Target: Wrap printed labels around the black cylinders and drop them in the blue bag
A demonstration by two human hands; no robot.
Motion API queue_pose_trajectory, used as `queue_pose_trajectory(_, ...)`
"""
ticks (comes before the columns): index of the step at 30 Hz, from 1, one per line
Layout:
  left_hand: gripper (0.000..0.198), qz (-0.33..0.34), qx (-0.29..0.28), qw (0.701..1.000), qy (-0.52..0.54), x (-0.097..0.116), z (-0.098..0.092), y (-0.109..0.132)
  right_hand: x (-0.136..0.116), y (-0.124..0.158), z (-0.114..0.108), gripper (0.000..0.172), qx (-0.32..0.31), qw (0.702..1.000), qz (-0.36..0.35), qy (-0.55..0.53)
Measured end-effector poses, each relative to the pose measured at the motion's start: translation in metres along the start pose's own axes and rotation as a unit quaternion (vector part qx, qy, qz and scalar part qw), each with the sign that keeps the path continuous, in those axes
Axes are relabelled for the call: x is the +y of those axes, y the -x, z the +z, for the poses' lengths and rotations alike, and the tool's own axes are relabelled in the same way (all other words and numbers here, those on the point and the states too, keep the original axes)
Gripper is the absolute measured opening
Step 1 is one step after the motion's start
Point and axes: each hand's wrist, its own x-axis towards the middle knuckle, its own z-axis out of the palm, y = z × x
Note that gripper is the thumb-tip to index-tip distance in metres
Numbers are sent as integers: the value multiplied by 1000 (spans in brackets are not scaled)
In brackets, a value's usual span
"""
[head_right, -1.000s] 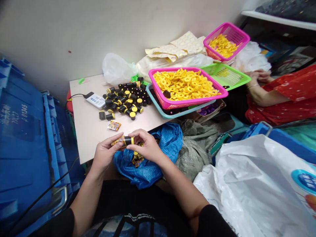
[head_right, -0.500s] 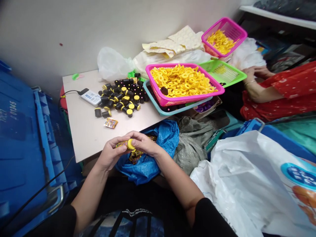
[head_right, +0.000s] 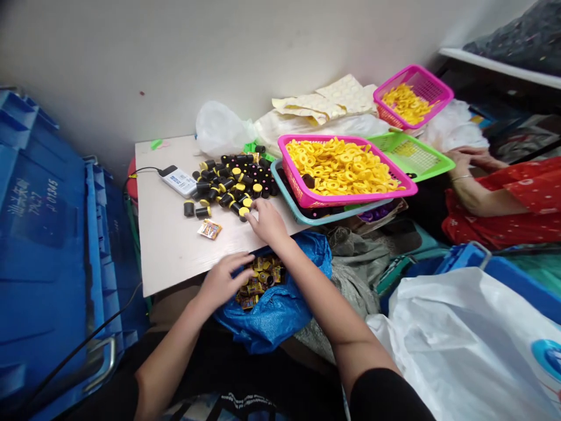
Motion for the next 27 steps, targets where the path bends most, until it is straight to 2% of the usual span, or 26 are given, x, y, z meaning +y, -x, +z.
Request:
queue_pose_trajectory(2, 23, -29, 147, 986, -73, -16, -21, -16, -4, -15, 23, 31, 25, 997, 21, 63)
queue_pose_trajectory(3, 24, -55, 224, 965, -126, -26, -32, -25, -5, -18, 34, 33, 25, 996, 25, 82)
queue_pose_trajectory(4, 27, -84, 271, 943, -174, -35, -42, -33, -5, -20, 43, 33, 22, 995, 25, 95)
queue_pose_trajectory(5, 33, -109, 277, 933, -202, -43, -50, -41, -5, -21, 51, 31, 21, 994, 25, 102)
queue_pose_trajectory(7, 36, -151, 250, 933, -211, -55, -60, -53, -3, -18, 58, 27, 30, 995, 24, 91)
queue_pose_trajectory(11, 22, -199, 229, 945, -123, -63, -64, -60, 7, -8, 47, 26, 92, 995, 30, -9)
queue_pose_trajectory(15, 21, -161, 230, 955, -101, -65, -67, -59, 16, 4, 20, 27, 130, 981, 75, -124)
queue_pose_trajectory(19, 28, -129, 294, 945, -68, -70, -72, -59, 19, 18, 2, 32, 135, 960, 112, -217)
queue_pose_trajectory(22, 27, -139, 333, 932, -17, -72, -75, -57, 21, 25, -1, 33, 128, 940, 132, -286)
queue_pose_trajectory(24, 18, -148, 336, 930, -14, -72, -77, -56, 24, 29, 0, 35, 122, 927, 149, -322)
queue_pose_trajectory(27, 16, -140, 336, 931, -31, -65, -82, -52, 24, 35, 1, 39, 124, 908, 165, -364)
